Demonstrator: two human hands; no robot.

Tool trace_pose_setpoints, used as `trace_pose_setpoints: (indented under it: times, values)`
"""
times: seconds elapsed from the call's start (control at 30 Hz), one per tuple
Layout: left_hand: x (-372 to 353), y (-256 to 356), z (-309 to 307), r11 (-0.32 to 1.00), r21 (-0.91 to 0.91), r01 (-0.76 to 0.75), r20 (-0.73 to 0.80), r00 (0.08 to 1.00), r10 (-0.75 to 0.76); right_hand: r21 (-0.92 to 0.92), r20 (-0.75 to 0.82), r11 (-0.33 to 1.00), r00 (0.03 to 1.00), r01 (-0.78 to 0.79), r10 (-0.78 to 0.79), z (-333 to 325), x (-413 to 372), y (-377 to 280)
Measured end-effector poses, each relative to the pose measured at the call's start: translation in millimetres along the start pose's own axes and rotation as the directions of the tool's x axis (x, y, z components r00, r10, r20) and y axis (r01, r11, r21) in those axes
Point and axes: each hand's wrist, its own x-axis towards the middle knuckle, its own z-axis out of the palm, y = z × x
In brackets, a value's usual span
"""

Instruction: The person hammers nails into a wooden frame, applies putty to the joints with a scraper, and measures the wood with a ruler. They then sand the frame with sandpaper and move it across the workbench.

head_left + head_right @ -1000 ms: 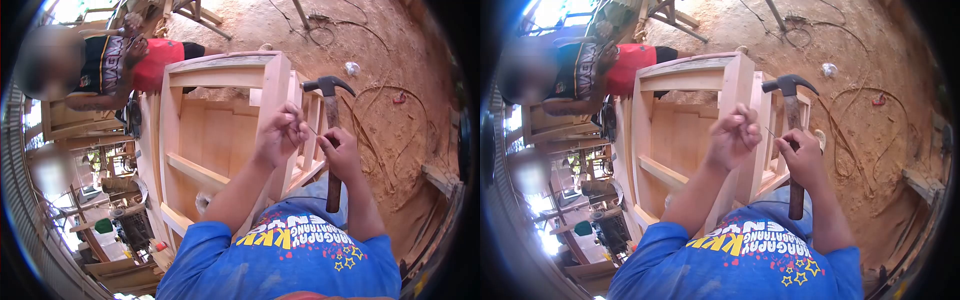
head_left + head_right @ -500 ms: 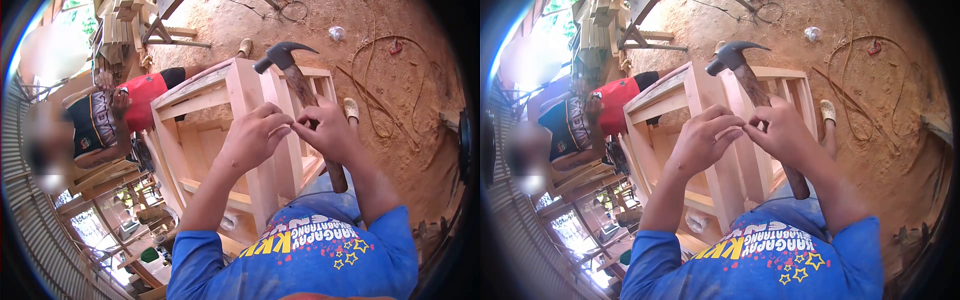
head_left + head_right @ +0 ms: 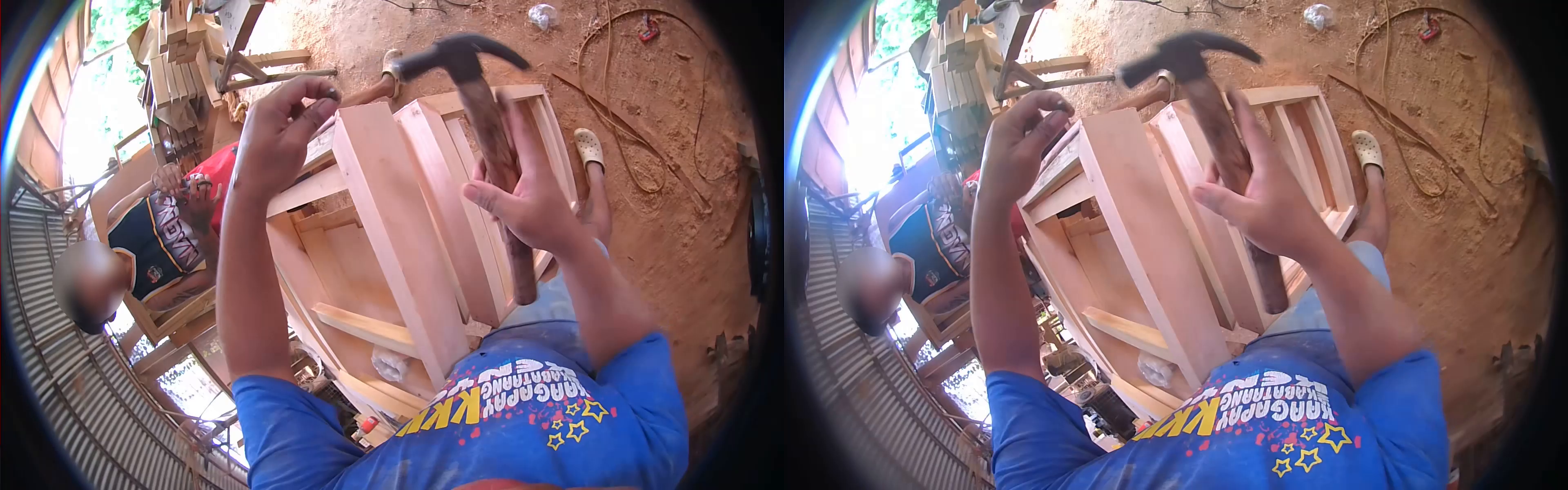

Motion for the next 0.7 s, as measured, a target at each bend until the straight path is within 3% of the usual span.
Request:
trace_pose_setpoints:
  times: [0.07,0.13,0.2,0.23,0.37,0.4,0.7]
  values:
    - [18.2,-0.9,1.7,0.998,0.070,-0.007,0.129,0.992,-0.002,0.108,0.090,0.951,0.955,-0.291,0.282,-13.3,-14.1,31.4]
    - [35.1,-17.8,10.8,0.998,0.030,-0.053,0.246,0.968,0.044,0.331,-0.019,0.822,0.868,-0.463,0.497,-13.7,-34.9,52.7]
    - [44.6,-33.6,16.8,0.999,-0.022,-0.028,0.318,0.947,0.033,0.211,-0.016,0.817,0.834,-0.537,0.552,-24.2,-42.4,60.5]
    - [48.9,-37.3,18.2,0.999,-0.049,-0.025,0.350,0.936,0.040,0.149,-0.023,0.814,0.821,-0.562,0.571,-27.6,-42.5,60.8]
    - [53.7,-46.8,17.0,0.960,-0.261,0.101,0.354,0.935,-0.003,0.190,0.011,0.928,0.946,-0.321,0.325,-16.5,-32.4,45.1]
    - [53.8,-48.3,17.1,0.968,-0.236,0.082,0.357,0.934,0.008,0.227,0.030,0.934,0.960,-0.277,0.278,-11.5,-30.5,36.6]
    - [56.0,-41.0,18.0,0.999,0.015,0.030,0.356,0.934,-0.034,0.107,0.038,0.894,0.901,-0.434,0.433,-7.2,-56.9,48.0]
